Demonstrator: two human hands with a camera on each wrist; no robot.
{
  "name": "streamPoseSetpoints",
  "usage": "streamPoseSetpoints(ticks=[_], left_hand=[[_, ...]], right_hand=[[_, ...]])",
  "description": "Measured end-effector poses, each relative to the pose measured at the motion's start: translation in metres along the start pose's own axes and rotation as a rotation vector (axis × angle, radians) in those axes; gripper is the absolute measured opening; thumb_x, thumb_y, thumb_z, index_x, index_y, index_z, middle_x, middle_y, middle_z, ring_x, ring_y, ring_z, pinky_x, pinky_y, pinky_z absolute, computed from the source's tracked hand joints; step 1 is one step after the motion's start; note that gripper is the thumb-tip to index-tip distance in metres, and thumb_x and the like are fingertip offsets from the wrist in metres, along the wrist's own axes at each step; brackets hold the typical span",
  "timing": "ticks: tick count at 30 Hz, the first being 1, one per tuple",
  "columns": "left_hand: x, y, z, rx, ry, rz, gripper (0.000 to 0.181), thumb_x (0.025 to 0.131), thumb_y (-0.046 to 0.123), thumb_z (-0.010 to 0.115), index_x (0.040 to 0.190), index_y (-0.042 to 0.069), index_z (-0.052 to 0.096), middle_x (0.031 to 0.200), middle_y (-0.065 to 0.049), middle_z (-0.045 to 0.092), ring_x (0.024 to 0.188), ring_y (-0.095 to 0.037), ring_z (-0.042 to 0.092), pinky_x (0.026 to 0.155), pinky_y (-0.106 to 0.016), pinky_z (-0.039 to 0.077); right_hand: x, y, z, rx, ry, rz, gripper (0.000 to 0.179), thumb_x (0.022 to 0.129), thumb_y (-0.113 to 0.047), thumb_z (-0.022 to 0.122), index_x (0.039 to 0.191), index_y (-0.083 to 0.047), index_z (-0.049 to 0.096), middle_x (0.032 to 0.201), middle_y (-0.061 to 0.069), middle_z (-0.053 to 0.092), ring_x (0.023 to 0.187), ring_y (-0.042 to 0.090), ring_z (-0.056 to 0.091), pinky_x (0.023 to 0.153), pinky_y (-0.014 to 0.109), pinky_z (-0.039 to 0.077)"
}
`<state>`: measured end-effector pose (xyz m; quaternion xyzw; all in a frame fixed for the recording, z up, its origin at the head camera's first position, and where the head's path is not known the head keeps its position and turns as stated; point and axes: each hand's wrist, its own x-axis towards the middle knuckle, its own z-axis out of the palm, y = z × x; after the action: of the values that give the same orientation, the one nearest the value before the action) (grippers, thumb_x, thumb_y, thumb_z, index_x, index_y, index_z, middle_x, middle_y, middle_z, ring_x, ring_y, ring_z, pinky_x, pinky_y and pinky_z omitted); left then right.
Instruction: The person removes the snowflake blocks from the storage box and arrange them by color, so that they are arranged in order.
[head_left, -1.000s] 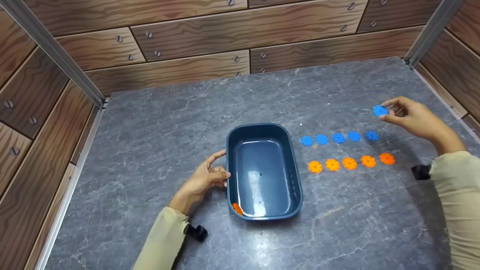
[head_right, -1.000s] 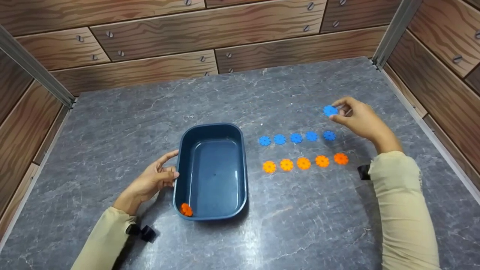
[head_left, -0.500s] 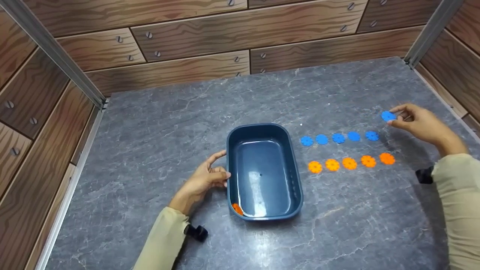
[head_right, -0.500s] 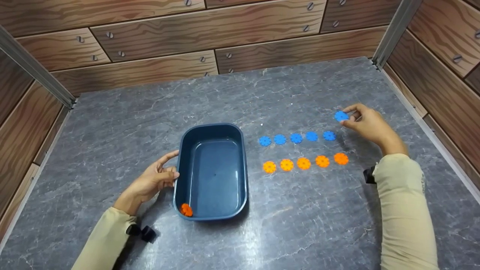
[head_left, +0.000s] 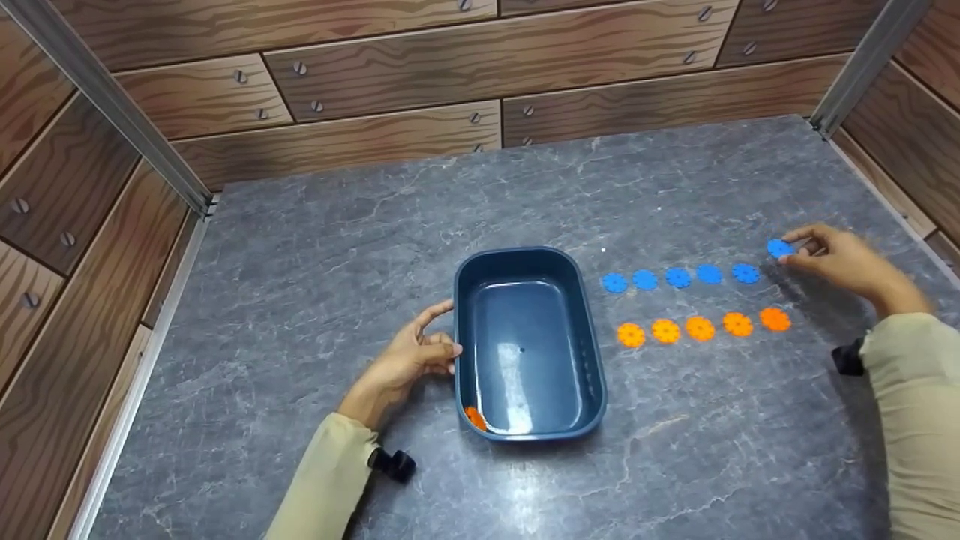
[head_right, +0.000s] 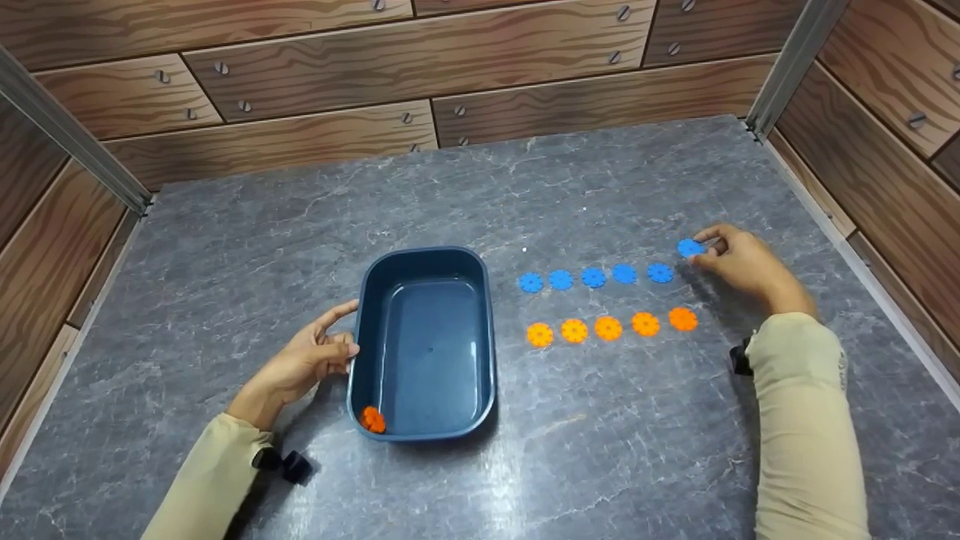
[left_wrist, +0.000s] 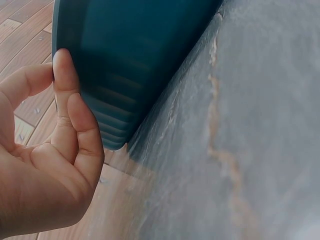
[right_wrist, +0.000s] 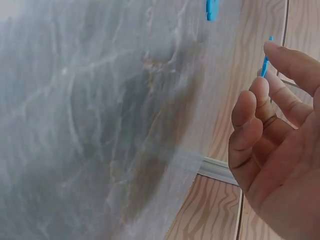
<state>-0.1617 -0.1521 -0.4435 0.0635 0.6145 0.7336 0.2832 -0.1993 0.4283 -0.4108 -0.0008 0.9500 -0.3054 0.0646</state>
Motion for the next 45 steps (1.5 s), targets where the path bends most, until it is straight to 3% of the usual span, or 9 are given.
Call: streamPoseSetpoints(ticks=[9,16,31,45], left_hand=[[0.0,-0.001,0.0,0.013,-0.005,-0.005,0.077,0.085,-0.005,0.059,0.151,0.009,0.023,0.068,0.004,0.06,0.057,-0.011,0.058,0.064,-0.024,0.053],[0.0,0.0,0.0,-0.002,-0.002,-0.002,0.078,0.085,-0.005,0.06,0.152,0.009,0.022,0.068,0.004,0.061,0.056,-0.01,0.058,0.063,-0.024,0.053],[0.0,-0.001,0.0,-0.017,-0.004,-0.001,0.078,0.085,-0.006,0.059,0.152,0.008,0.021,0.067,0.004,0.062,0.055,-0.01,0.059,0.061,-0.023,0.053],[0.0,0.0,0.001,-0.006,0.01,-0.017,0.077,0.085,-0.005,0.06,0.152,0.01,0.023,0.068,0.004,0.061,0.056,-0.01,0.059,0.062,-0.024,0.053]], right_hand=[[-0.002,0.01,0.0,-0.065,-0.072,0.041,0.048,0.094,-0.029,0.061,0.126,0.005,0.05,0.093,0.004,0.055,0.075,0.0,0.046,0.063,0.021,0.04],[0.001,0.015,0.002,-0.103,-0.129,0.061,0.048,0.095,-0.031,0.059,0.127,0.004,0.05,0.102,0.017,0.055,0.079,0.01,0.047,0.065,0.025,0.04],[0.001,0.021,0.004,-0.066,-0.165,0.082,0.049,0.095,-0.028,0.059,0.13,0.003,0.046,0.089,0.006,0.056,0.067,0.009,0.05,0.058,0.025,0.045],[-0.001,0.02,0.003,-0.061,-0.184,0.094,0.053,0.095,-0.028,0.059,0.134,0.004,0.045,0.09,0.005,0.053,0.064,0.009,0.048,0.056,0.025,0.044]])
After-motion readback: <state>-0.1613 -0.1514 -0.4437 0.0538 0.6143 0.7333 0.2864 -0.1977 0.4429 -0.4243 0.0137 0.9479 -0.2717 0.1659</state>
